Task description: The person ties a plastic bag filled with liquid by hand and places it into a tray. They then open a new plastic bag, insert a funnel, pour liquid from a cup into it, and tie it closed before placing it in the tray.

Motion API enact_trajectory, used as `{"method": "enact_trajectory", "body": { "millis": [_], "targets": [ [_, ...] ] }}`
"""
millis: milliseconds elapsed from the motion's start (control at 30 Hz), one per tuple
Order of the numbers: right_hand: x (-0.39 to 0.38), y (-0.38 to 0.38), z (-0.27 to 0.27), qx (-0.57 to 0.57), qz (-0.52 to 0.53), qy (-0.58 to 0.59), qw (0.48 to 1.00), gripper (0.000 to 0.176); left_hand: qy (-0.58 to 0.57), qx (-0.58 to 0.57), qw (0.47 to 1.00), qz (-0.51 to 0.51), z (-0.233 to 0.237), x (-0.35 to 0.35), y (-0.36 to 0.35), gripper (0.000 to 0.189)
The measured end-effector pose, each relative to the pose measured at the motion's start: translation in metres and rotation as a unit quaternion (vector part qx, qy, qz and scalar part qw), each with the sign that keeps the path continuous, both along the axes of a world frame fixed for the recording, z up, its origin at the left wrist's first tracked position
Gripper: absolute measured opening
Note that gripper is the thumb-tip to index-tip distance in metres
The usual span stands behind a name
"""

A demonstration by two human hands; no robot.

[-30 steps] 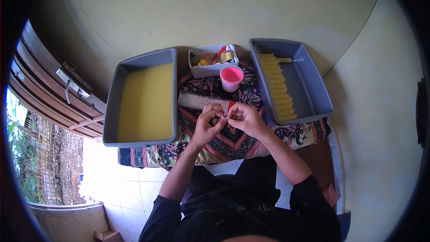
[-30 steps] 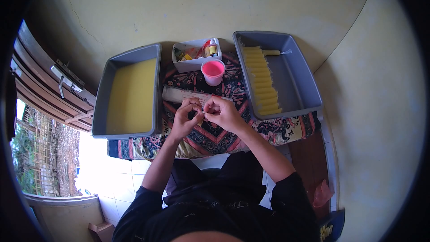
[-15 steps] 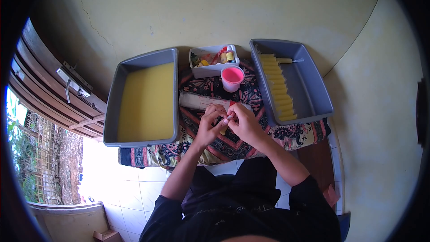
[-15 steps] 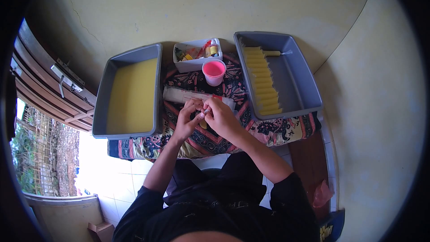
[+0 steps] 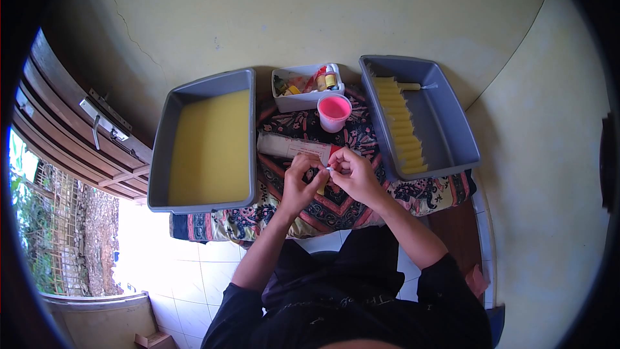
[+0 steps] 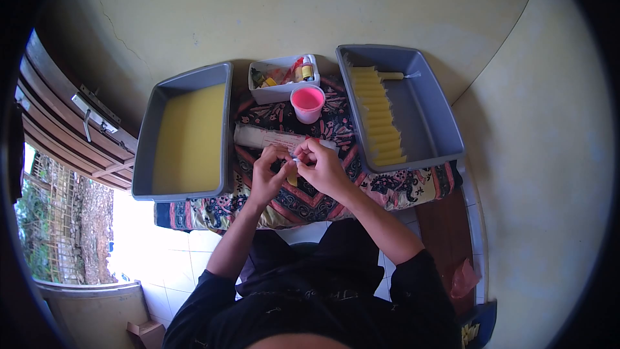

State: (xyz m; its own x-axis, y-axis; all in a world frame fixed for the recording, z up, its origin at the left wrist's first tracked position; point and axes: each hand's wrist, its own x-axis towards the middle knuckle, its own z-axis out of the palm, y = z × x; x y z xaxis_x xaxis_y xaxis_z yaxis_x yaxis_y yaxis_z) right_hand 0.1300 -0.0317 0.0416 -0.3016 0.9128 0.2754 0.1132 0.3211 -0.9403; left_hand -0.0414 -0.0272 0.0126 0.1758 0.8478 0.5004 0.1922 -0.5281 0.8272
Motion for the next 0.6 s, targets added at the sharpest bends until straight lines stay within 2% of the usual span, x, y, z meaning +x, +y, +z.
{"method": "enact_trajectory", "body": {
  "millis": [100, 167, 200, 267, 400, 500, 600],
  "targets": [
    [0.000, -0.001, -0.002, 0.033, -0.029, -0.053, 0.998, 0.017, -0.005, -0.005, 1.000, -0.012, -0.004, 0.004, -0.002, 0.015],
    [-0.003, -0.003, 0.002, 0.119, -0.080, -0.128, 0.981, 0.019, -0.035, 0.002, 0.999, -0.015, -0.007, 0.006, -0.002, 0.015],
    [-0.006, -0.004, 0.001, 0.119, -0.080, -0.127, 0.981, 0.019, -0.035, 0.002, 0.999, -0.015, -0.007, 0.005, -0.002, 0.015],
    [-0.011, -0.006, 0.000, 0.207, -0.110, -0.129, 0.964, 0.020, -0.030, 0.013, 0.999, -0.005, -0.005, 0.005, 0.000, 0.014],
    [-0.014, -0.008, -0.006, 0.234, -0.120, -0.155, 0.952, 0.022, -0.032, -0.008, 0.999, 0.000, 0.001, 0.003, -0.003, 0.014],
    [-0.013, -0.010, -0.005, 0.200, -0.113, -0.171, 0.958, 0.022, -0.015, -0.018, 0.999, 0.024, 0.003, 0.005, -0.005, 0.015],
    [-0.009, -0.008, 0.005, 0.179, -0.101, -0.151, 0.967, 0.018, -0.048, -0.010, 0.997, 0.056, 0.003, 0.007, -0.005, 0.016]
  ]
}}
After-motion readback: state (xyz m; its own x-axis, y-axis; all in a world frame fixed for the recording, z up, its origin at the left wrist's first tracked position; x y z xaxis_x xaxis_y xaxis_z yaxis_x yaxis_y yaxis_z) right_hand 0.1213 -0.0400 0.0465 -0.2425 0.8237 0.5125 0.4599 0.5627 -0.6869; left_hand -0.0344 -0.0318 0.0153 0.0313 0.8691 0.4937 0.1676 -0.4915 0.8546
